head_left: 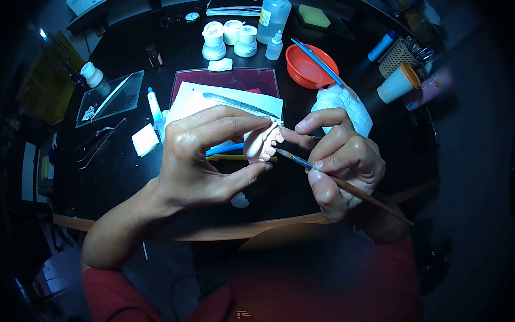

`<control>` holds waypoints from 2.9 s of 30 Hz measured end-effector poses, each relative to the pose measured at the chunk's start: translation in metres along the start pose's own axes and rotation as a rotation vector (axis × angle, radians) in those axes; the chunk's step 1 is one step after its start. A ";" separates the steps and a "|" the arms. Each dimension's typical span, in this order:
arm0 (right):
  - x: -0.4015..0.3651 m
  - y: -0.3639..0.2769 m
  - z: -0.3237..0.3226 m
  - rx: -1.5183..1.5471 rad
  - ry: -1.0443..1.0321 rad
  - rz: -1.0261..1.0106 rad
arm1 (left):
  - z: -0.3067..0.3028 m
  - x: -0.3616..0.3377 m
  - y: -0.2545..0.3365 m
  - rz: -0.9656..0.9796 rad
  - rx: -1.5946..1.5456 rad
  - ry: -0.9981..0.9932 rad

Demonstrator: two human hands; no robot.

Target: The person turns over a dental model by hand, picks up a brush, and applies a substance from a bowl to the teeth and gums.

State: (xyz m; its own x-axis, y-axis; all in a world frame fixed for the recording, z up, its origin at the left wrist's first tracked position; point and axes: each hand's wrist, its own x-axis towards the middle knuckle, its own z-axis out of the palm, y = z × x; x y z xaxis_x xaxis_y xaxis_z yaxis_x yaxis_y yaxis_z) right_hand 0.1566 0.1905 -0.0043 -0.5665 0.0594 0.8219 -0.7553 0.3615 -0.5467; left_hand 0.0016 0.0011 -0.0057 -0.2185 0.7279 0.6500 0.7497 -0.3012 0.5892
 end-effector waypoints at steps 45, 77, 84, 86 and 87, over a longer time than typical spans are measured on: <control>0.007 -0.001 -0.008 -0.379 -0.111 -0.096 | -0.002 -0.004 -0.008 -0.724 -1.297 -0.004; 0.010 0.000 0.004 -0.407 -0.145 -0.084 | 0.009 -0.002 0.004 -0.755 -1.081 0.018; 0.008 0.003 0.003 -0.385 -0.117 -0.088 | 0.008 -0.002 0.004 -0.770 -1.076 0.008; 0.008 0.003 0.003 -0.400 -0.124 -0.086 | 0.010 -0.002 0.003 -0.763 -1.079 0.016; 0.008 0.003 0.002 -0.396 -0.131 -0.084 | 0.010 -0.002 0.003 -0.760 -1.079 0.021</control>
State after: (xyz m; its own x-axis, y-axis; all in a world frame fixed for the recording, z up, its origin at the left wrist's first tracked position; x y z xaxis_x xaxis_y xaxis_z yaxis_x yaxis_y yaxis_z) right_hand 0.1494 0.1900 0.0002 -0.5643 -0.0951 0.8201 -0.6306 0.6908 -0.3538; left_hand 0.0105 0.0047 -0.0103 -0.3780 0.9258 -0.0088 -0.4327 -0.1682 0.8857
